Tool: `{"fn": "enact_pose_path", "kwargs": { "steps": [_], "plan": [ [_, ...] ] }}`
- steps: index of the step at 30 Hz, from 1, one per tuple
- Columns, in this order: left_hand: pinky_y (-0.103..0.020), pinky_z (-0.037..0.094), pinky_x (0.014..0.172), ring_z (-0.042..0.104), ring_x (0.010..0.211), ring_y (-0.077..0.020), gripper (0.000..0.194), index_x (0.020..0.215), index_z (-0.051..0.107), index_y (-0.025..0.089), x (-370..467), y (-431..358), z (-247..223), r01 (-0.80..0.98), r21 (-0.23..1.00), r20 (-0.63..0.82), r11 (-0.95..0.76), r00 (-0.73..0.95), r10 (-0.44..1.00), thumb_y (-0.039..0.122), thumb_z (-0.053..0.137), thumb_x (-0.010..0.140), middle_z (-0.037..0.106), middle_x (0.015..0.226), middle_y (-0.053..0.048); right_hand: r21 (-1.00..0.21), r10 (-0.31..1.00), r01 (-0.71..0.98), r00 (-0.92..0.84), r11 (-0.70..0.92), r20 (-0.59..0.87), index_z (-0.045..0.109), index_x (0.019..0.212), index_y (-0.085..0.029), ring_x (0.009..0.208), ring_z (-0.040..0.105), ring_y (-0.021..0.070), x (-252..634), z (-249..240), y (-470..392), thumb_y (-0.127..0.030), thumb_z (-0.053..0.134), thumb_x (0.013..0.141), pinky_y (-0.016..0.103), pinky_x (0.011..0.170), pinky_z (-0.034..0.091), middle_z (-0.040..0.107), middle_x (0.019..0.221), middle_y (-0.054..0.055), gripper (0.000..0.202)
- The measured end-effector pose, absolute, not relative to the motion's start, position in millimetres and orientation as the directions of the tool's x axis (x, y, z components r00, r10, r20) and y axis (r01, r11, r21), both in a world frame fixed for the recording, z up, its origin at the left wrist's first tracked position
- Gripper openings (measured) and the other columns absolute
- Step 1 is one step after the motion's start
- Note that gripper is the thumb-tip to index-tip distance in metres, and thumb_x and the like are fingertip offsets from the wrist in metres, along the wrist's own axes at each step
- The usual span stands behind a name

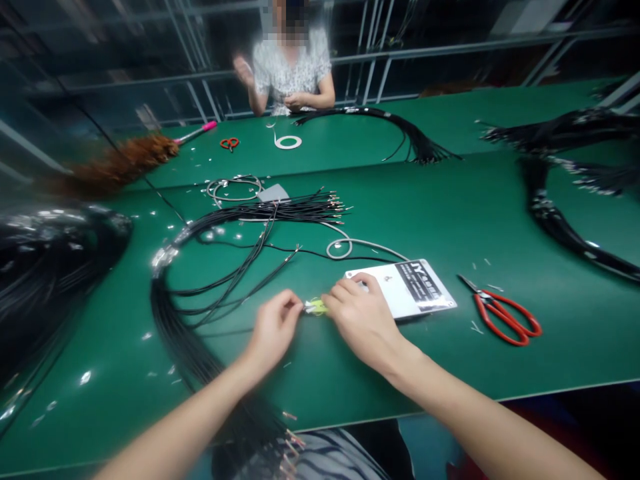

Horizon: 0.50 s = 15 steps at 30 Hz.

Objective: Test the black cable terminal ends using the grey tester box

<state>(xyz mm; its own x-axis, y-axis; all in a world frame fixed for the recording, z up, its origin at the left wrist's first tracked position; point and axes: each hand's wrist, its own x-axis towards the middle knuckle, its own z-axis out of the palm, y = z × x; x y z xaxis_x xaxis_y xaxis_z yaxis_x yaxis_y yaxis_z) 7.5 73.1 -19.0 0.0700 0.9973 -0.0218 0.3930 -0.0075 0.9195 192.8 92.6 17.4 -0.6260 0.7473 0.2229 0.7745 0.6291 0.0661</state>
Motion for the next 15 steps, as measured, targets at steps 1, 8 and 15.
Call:
{"fn": "enact_pose_path", "kwargs": {
  "steps": [1,8,15],
  "plan": [
    [-0.02,0.037,0.058,0.051,0.062,-0.0121,0.017,0.076,0.058,0.017,7.7,73.1,-19.2,0.399,0.917,-0.021,-0.008,0.068,0.997,0.025,0.052,0.09,0.056,0.069,0.002,0.058,0.751,0.777,-0.622,0.627,0.222,0.063,0.082,-0.018,0.085,0.054,0.0197,193.0,17.3,92.2,-0.01,0.058,0.091,0.04,0.09,0.027,0.066,0.079,0.002,0.013],
    [-0.021,0.038,0.058,0.052,0.063,-0.0126,0.016,0.077,0.058,0.017,8.1,73.0,-21.2,0.408,0.913,-0.016,-0.013,0.069,0.997,0.025,0.053,0.09,0.057,0.07,0.002,0.007,0.774,0.8,-0.583,0.6,0.247,0.063,0.088,-0.018,0.094,0.057,0.0229,189.6,11.4,89.1,-0.012,0.058,0.09,0.045,0.092,0.026,0.07,0.087,0.005,0.008],
    [-0.022,0.039,0.06,0.053,0.066,-0.0144,0.017,0.079,0.059,0.018,6.4,71.2,-20.9,0.421,0.907,-0.017,-0.02,0.084,0.996,0.028,0.052,0.091,0.059,0.072,0.0,-0.213,0.775,0.799,-0.42,0.562,0.472,0.059,0.115,-0.021,0.113,0.061,0.0225,231.6,34.9,69.4,-0.014,0.051,0.094,0.043,0.1,0.03,0.067,0.126,0.008,0.024]
  ]
}}
